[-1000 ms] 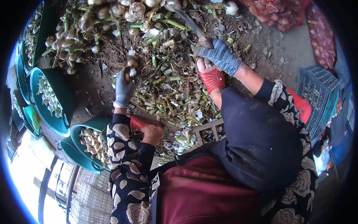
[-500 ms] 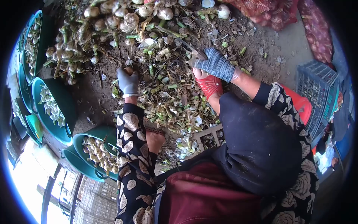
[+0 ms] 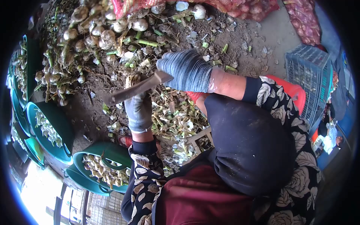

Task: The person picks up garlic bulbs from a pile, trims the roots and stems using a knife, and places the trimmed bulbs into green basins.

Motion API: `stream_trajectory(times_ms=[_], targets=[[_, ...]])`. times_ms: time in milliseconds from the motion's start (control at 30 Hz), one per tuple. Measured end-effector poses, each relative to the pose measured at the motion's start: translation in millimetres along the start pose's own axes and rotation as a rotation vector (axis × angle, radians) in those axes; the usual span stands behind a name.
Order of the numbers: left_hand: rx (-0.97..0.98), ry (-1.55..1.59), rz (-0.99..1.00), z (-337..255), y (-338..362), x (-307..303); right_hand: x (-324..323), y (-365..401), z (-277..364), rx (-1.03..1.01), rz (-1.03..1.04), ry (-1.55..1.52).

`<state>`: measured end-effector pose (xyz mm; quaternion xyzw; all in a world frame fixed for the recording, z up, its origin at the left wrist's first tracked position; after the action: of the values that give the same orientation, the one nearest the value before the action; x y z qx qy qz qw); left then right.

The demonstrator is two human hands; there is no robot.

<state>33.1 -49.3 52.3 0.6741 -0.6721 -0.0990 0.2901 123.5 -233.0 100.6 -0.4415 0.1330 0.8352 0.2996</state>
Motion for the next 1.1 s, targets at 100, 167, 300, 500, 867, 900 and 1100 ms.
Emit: stream_trajectory(times_ms=[100,167,300,500,867,900,1100], targets=[[0.132,-0.325,-0.050,-2,6,8,2,-1,5,-0.066,0.050,0.058],[0.092,-0.329,-0.004,6,4,2,0,-2,9,-0.070,0.081,0.083],[-0.089,-0.157,-0.128,49,6,-15,-3,-4,11,-0.058,0.129,0.120],[-0.062,-0.236,-0.152,27,19,-4,3,-4,3,-0.038,0.132,0.106],[-0.160,0.211,-0.286,-21,18,9,-7,24,-33,0.486,-0.132,-0.233],[-0.167,0.240,-0.280,-22,18,12,-6,15,-23,0.442,-0.091,-0.305],[-0.262,0.666,-0.197,-33,28,37,-3,-7,14,-0.089,0.050,0.006]])
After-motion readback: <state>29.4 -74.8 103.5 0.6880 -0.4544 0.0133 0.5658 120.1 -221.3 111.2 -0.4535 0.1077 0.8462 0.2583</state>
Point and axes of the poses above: each hand's wrist, its own y-axis away from the middle knuckle, its own x-axis out of the palm, z = x × y, the point moved 2 cm from there along -y, towards the middle knuckle, and after that the axes turned 12 degrees about -x, right-handed, at the moved point
